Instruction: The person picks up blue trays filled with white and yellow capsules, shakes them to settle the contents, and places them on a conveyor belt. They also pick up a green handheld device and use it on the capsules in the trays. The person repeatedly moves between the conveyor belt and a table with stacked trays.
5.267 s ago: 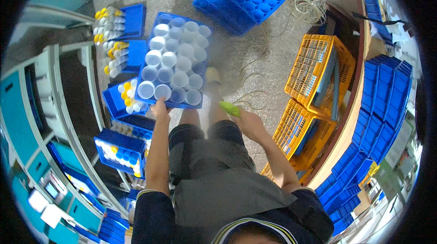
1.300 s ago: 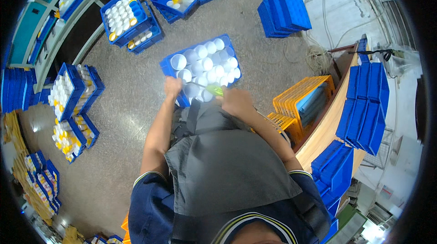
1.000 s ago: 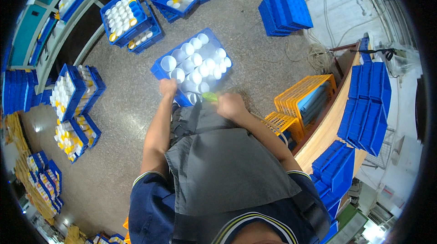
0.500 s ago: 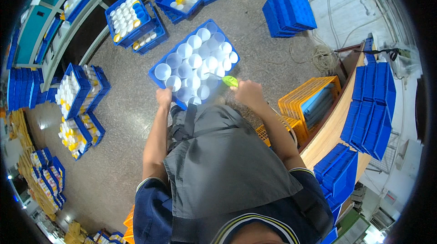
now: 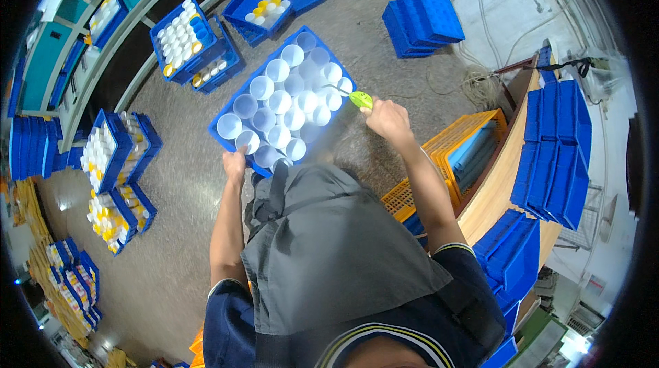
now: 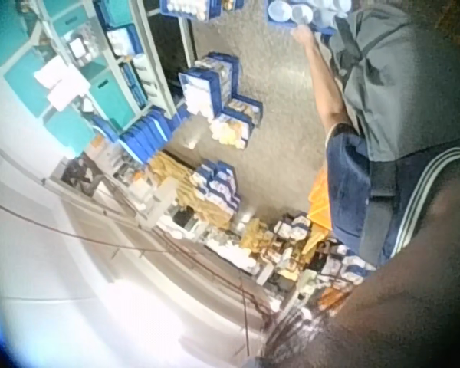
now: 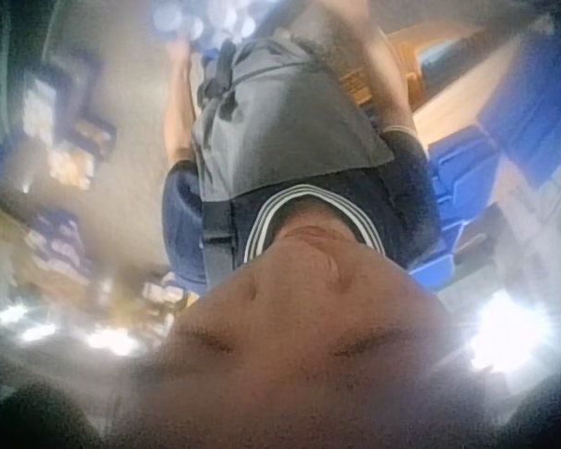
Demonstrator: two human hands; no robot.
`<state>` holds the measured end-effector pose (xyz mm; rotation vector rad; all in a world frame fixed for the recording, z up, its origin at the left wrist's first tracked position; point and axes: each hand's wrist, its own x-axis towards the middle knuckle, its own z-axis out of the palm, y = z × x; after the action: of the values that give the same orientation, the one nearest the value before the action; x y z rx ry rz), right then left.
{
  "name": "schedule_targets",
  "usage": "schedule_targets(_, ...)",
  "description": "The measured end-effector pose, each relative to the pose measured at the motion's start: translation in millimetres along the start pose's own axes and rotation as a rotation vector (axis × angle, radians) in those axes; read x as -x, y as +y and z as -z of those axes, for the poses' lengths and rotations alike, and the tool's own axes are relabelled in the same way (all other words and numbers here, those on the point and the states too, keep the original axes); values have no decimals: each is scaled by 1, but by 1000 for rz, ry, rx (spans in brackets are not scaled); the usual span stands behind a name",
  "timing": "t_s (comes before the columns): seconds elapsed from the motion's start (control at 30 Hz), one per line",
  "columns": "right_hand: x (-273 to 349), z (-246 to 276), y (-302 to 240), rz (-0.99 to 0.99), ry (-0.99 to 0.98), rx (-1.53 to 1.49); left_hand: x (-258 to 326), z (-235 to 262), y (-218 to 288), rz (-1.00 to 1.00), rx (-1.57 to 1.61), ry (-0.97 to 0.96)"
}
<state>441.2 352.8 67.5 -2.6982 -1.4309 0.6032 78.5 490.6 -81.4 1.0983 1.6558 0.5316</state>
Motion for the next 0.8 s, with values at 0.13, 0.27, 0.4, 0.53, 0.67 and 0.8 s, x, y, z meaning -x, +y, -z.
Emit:
schedule_targets(0.13, -15, 9, 7, -54, 67, 26, 7, 6, -4, -39, 82, -32)
schedule_targets(0.27, -18, 18, 16, -78, 54, 28, 11, 11, -7, -48, 117, -47)
schedule_targets(0.4, -11, 27, 22, -127, 37, 97, 14, 16, -6, -40, 141, -84)
schedule_targets(0.53, -6, 35, 24, -128, 18, 34, 17, 19, 0, -42, 158, -115)
schedule_targets(0.67, 0, 35, 29, -139, -27, 56, 21, 21, 7, -21, 191, -139)
schedule_targets(0.8, 5, 31, 34, -176, -22, 42, 23, 21, 10, 27, 140, -116)
